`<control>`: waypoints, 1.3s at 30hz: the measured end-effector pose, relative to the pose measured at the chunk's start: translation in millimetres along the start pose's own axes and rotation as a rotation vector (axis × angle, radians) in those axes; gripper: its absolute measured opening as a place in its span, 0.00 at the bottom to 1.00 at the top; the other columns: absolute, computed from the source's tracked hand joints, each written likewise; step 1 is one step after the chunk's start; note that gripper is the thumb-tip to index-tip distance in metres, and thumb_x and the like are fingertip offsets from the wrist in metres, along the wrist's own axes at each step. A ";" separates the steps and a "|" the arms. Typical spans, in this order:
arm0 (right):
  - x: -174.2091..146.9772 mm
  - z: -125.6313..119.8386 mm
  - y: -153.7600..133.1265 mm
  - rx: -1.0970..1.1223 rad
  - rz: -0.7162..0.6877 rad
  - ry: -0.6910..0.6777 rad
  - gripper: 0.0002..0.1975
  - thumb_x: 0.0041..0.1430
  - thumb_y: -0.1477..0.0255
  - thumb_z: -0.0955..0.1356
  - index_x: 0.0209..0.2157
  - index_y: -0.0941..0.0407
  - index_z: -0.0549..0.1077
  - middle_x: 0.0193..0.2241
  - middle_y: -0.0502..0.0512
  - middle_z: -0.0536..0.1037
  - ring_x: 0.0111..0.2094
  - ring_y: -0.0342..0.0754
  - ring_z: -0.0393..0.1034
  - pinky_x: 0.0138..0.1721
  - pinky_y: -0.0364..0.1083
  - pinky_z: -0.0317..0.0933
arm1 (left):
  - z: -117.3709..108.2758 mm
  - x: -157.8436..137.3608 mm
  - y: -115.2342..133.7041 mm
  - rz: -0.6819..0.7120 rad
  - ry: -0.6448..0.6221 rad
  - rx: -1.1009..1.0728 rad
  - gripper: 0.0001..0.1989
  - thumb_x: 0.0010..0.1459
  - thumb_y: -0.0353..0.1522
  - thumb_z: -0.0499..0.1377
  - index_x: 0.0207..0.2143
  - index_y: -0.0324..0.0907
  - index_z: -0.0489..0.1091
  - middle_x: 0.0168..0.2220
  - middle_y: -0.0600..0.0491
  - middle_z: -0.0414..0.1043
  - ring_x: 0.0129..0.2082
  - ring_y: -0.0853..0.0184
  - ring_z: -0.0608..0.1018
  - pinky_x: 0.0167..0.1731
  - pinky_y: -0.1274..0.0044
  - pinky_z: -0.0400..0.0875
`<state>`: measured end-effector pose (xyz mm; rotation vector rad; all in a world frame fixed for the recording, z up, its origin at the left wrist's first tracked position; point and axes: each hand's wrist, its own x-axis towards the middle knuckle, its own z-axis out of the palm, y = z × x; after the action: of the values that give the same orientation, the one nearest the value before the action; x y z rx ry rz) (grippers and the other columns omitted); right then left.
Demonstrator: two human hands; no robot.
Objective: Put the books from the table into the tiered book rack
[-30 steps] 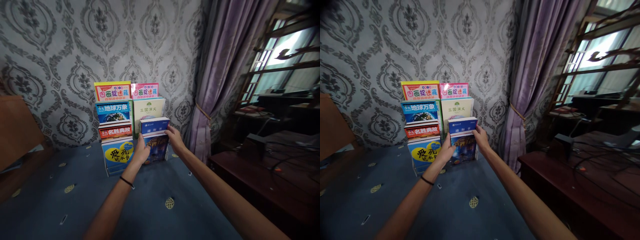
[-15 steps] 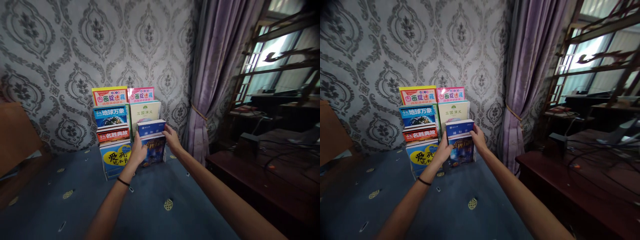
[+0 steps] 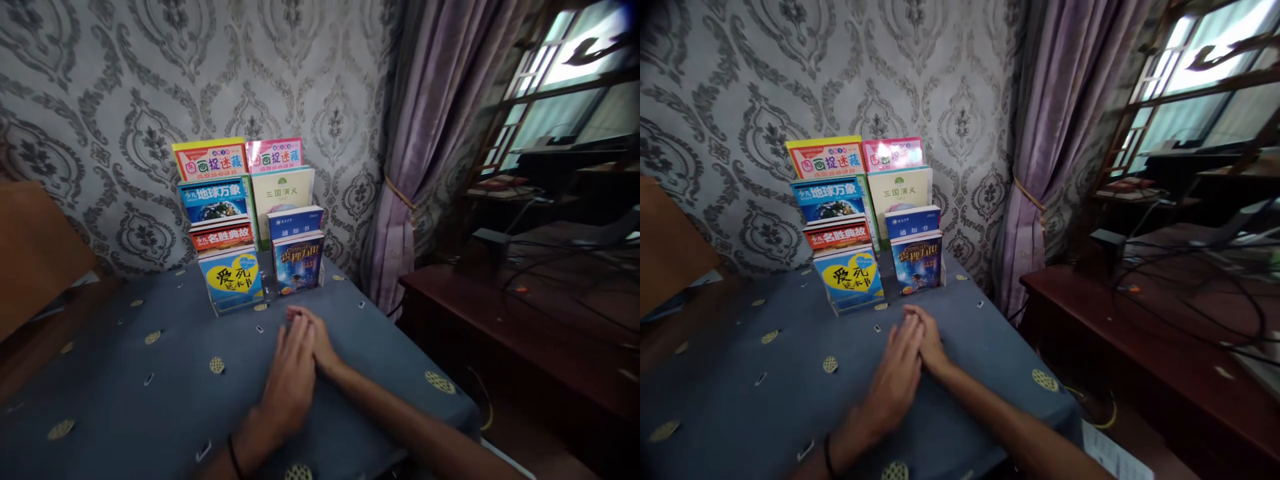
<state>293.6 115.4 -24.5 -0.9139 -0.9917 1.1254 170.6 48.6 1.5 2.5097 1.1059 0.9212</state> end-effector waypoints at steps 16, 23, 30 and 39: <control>-12.1 15.6 9.0 0.239 0.167 -0.061 0.11 0.37 0.71 0.75 0.28 0.55 0.77 0.27 0.53 0.81 0.31 0.47 0.75 0.40 0.48 0.69 | 13.0 -79.6 112.0 0.286 -0.312 -0.037 0.27 0.69 0.36 0.50 0.68 0.43 0.52 0.69 0.44 0.54 0.70 0.60 0.54 0.68 0.59 0.52; -11.1 20.6 14.2 0.180 0.116 -0.073 0.10 0.37 0.69 0.73 0.27 0.55 0.76 0.25 0.51 0.80 0.28 0.45 0.74 0.36 0.46 0.67 | -11.0 -98.5 34.9 -0.129 -0.103 0.129 0.21 0.65 0.29 0.49 0.60 0.41 0.64 0.66 0.40 0.60 0.68 0.55 0.62 0.65 0.55 0.59; -8.0 18.4 17.4 0.084 0.070 -0.024 0.12 0.37 0.66 0.71 0.28 0.55 0.75 0.26 0.52 0.79 0.29 0.47 0.74 0.35 0.47 0.68 | -19.4 -95.5 -14.9 -0.346 0.135 -0.051 0.20 0.63 0.32 0.51 0.56 0.42 0.68 0.60 0.43 0.69 0.62 0.58 0.69 0.64 0.60 0.62; 66.5 -43.8 -7.3 -0.153 -0.104 0.281 0.21 0.37 0.64 0.68 0.38 0.53 0.71 0.32 0.52 0.75 0.35 0.50 0.70 0.32 0.46 0.64 | -30.4 59.2 -45.4 -0.703 0.164 -0.543 0.31 0.61 0.26 0.51 0.67 0.37 0.51 0.46 0.45 0.75 0.40 0.66 0.80 0.35 0.77 0.75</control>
<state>346.4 175.4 -20.2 -1.0975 -0.8904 0.8151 155.5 122.0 31.0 1.4773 1.4088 1.0298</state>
